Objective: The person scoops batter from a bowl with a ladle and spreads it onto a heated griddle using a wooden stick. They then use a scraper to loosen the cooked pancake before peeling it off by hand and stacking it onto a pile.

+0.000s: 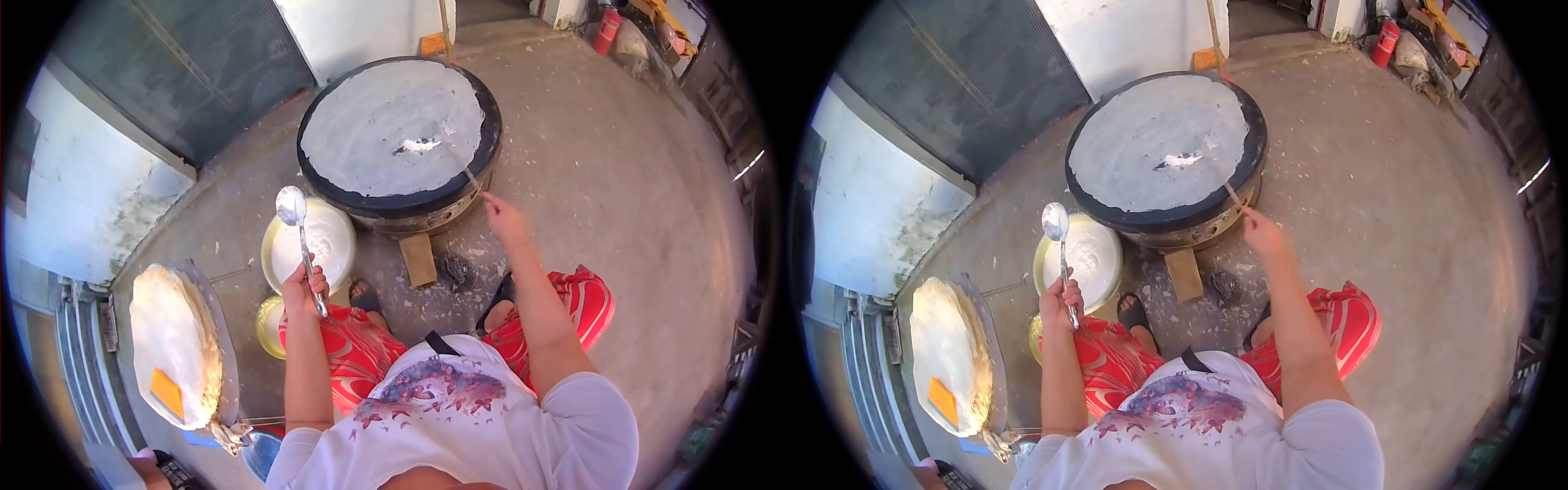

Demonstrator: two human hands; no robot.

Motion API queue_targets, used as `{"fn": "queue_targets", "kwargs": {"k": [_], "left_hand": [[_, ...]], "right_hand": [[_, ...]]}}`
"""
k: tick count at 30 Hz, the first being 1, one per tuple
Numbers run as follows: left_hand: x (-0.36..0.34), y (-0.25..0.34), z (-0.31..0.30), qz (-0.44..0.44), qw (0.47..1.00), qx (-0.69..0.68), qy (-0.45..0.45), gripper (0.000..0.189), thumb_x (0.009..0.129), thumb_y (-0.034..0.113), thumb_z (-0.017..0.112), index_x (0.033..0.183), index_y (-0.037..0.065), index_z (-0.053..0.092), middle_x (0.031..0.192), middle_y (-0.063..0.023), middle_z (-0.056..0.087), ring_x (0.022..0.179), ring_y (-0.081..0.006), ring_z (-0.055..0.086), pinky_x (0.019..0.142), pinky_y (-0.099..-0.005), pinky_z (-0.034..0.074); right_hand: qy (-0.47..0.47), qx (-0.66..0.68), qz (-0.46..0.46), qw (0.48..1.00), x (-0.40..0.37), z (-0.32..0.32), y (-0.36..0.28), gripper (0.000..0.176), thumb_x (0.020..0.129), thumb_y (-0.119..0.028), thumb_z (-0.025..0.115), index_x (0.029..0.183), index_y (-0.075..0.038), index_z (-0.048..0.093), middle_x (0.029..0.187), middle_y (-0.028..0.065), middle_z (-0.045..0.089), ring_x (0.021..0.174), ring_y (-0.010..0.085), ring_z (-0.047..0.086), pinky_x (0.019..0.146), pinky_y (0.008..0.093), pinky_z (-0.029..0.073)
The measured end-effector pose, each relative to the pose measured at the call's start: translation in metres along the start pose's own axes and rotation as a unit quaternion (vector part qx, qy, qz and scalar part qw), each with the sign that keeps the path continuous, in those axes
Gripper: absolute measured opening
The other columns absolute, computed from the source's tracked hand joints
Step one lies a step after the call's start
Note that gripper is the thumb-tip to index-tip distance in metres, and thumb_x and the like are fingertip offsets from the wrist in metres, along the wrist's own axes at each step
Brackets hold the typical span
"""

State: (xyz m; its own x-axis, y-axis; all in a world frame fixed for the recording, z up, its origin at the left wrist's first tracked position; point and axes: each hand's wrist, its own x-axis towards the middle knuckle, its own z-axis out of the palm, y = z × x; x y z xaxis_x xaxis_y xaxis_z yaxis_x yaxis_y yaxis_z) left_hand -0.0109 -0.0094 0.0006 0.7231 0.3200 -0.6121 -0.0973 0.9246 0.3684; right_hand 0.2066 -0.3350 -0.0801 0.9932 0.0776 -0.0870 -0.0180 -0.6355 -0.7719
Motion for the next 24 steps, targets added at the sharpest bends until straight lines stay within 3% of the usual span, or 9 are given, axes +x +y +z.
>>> {"fn": "queue_targets", "kwargs": {"k": [1, 5, 11, 13, 14, 17, 19, 23, 24], "left_hand": [[0.0, 0.001, 0.0, -0.004, 1.0, -0.001, 0.0, 0.022, 0.09, 0.017, 0.037, 0.105, 0.004, 0.046, 0.07, -0.0072, 0.044, 0.049, -0.0106, 0.038, 0.04, -0.0198, 0.034], [0.001, 0.003, -0.004, -0.015, 1.0, -0.013, -0.008, 0.019, 0.09, 0.015, 0.037, 0.104, 0.004, 0.045, 0.07, -0.0076, 0.044, 0.048, -0.0106, 0.038, 0.04, -0.02, 0.034], [-0.004, 0.005, -0.006, 0.01, 1.0, -0.005, -0.012, 0.019, 0.089, 0.014, 0.038, 0.104, 0.004, 0.044, 0.069, -0.0071, 0.044, 0.047, -0.0104, 0.037, 0.04, -0.0199, 0.034], [-0.002, 0.005, -0.008, 0.004, 1.0, -0.012, -0.016, 0.019, 0.089, 0.014, 0.038, 0.104, 0.004, 0.044, 0.069, -0.0071, 0.044, 0.048, -0.0103, 0.038, 0.04, -0.0199, 0.034], [-0.001, 0.006, -0.009, -0.003, 1.0, -0.015, -0.021, 0.019, 0.089, 0.014, 0.038, 0.104, 0.004, 0.044, 0.069, -0.0071, 0.044, 0.048, -0.0103, 0.038, 0.04, -0.0198, 0.034], [-0.002, 0.008, -0.01, -0.016, 0.999, -0.026, -0.021, 0.019, 0.089, 0.013, 0.039, 0.104, 0.004, 0.044, 0.07, -0.0075, 0.045, 0.049, -0.0104, 0.038, 0.04, -0.0199, 0.034], [-0.004, 0.009, -0.01, -0.011, 0.999, -0.029, -0.021, 0.019, 0.089, 0.013, 0.039, 0.104, 0.004, 0.044, 0.069, -0.0077, 0.044, 0.049, -0.0105, 0.038, 0.04, -0.0199, 0.033], [-0.007, 0.011, -0.015, 0.003, 0.999, -0.037, -0.022, 0.019, 0.089, 0.014, 0.039, 0.104, 0.004, 0.044, 0.069, -0.008, 0.044, 0.049, -0.0105, 0.038, 0.04, -0.0197, 0.033], [-0.008, 0.012, -0.015, 0.004, 0.999, -0.041, -0.02, 0.019, 0.089, 0.014, 0.039, 0.104, 0.004, 0.044, 0.069, -0.008, 0.044, 0.049, -0.0105, 0.038, 0.04, -0.0197, 0.033]], "right_hand": [[0.025, 0.007, -0.081, 0.996, -0.002, 0.012, -0.001, 0.026, 0.082, -0.023, 0.049, 0.105, -0.02, 0.061, 0.091, 0.0107, 0.062, 0.083, 0.0281, 0.059, 0.071, 0.0358, 0.047], [0.034, -0.053, -0.123, 0.99, -0.019, 0.013, -0.028, 0.025, 0.082, -0.022, 0.05, 0.105, -0.02, 0.06, 0.087, 0.0125, 0.063, 0.079, 0.0289, 0.06, 0.069, 0.0358, 0.047], [0.016, -0.06, -0.009, 0.998, -0.03, 0.006, -0.006, 0.027, 0.081, -0.02, 0.052, 0.107, -0.021, 0.059, 0.084, 0.0118, 0.063, 0.073, 0.0241, 0.061, 0.067, 0.0326, 0.048], [0.048, -0.01, -0.159, 0.986, -0.035, 0.039, -0.002, 0.028, 0.082, -0.021, 0.05, 0.109, -0.02, 0.058, 0.077, 0.0128, 0.062, 0.067, 0.0246, 0.06, 0.064, 0.0338, 0.047], [0.047, -0.009, -0.16, 0.986, -0.036, 0.047, -0.006, 0.028, 0.082, -0.021, 0.05, 0.109, -0.02, 0.058, 0.077, 0.0128, 0.062, 0.067, 0.0246, 0.06, 0.064, 0.0338, 0.047], [-0.032, 0.046, -0.114, 0.992, -0.036, 0.053, -0.028, 0.029, 0.084, -0.021, 0.048, 0.111, -0.017, 0.057, 0.079, 0.0157, 0.062, 0.073, 0.0281, 0.061, 0.066, 0.0364, 0.047], [-0.08, -0.091, -0.039, 0.992, -0.033, 0.055, -0.035, 0.029, 0.085, -0.028, 0.045, 0.098, -0.007, 0.06, 0.091, 0.0176, 0.061, 0.088, 0.0352, 0.057, 0.074, 0.0407, 0.045], [-0.083, -0.191, 0.016, 0.978, -0.047, 0.062, -0.042, 0.042, 0.088, -0.037, 0.036, 0.086, -0.003, 0.06, 0.089, 0.0232, 0.059, 0.088, 0.0396, 0.055, 0.078, 0.044, 0.043], [-0.103, -0.195, -0.011, 0.975, -0.049, 0.066, -0.037, 0.046, 0.088, -0.042, 0.032, 0.087, -0.004, 0.059, 0.079, 0.0207, 0.059, 0.075, 0.0364, 0.056, 0.067, 0.0421, 0.045]]}}
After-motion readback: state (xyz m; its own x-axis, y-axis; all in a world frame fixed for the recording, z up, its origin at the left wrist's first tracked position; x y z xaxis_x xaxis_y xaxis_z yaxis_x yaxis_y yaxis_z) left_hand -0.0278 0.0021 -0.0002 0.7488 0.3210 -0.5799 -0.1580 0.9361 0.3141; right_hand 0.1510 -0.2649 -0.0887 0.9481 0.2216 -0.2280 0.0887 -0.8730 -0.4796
